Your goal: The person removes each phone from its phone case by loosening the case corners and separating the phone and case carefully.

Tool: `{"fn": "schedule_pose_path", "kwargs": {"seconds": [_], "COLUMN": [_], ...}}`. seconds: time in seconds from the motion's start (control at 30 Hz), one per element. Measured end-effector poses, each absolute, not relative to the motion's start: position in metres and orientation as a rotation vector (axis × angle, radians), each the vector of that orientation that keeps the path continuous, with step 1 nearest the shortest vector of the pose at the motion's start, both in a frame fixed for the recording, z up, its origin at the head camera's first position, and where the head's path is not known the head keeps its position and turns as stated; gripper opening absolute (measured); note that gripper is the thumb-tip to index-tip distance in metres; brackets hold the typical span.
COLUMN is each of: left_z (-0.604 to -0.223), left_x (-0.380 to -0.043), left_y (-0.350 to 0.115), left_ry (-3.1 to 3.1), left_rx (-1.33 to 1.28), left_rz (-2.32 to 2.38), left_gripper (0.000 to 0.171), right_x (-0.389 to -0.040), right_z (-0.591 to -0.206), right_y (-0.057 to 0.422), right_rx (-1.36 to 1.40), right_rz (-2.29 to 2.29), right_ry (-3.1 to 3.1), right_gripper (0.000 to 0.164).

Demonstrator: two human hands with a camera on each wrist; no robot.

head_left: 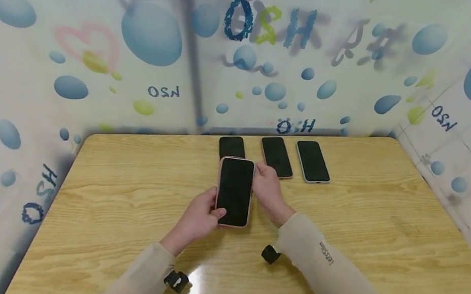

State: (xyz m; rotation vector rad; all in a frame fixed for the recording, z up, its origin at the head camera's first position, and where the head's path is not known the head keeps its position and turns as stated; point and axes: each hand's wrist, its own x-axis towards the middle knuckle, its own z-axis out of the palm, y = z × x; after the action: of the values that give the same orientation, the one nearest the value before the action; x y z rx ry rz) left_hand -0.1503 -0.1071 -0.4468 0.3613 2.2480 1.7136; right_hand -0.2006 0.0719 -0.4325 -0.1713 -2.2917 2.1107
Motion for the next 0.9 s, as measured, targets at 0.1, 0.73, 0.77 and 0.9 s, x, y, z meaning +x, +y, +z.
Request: {"fn": "schedule_pose_path", "kwargs": {"seconds": [0.1,0.73,0.77,0.9], "left_z": [-0.444,-0.441,-0.44,-0.44], "left_x": [-0.151,-0.165,-0.165,-0.167], "left_y": [-0.109,-0.134,-0.135,-0.135], "left_ry": [2.277,2.353,2.353,2.347], "left_rx": [0.36,0.349,0.356,0.379], "left_rz": [1.699,1.676,1.679,1.699], "left_gripper": [0.023,0.018,0.017,0.019], "right_x": [-0.202,-0.2,-0.2,-0.198], "right_z": [-0.432,-0.442,-0.443,-0.447], "right_y": [0.071,0.107,0.107,0.107], "right_rx": [-0.183,0.664,0.721,0.821], "right_rz": [2.222,2.328,2.355,2.469], "right_ry": [-2.221,-2.885,-2.891,-2.861], "right_gripper": [0.038,0.03,0.03,0.031]}}
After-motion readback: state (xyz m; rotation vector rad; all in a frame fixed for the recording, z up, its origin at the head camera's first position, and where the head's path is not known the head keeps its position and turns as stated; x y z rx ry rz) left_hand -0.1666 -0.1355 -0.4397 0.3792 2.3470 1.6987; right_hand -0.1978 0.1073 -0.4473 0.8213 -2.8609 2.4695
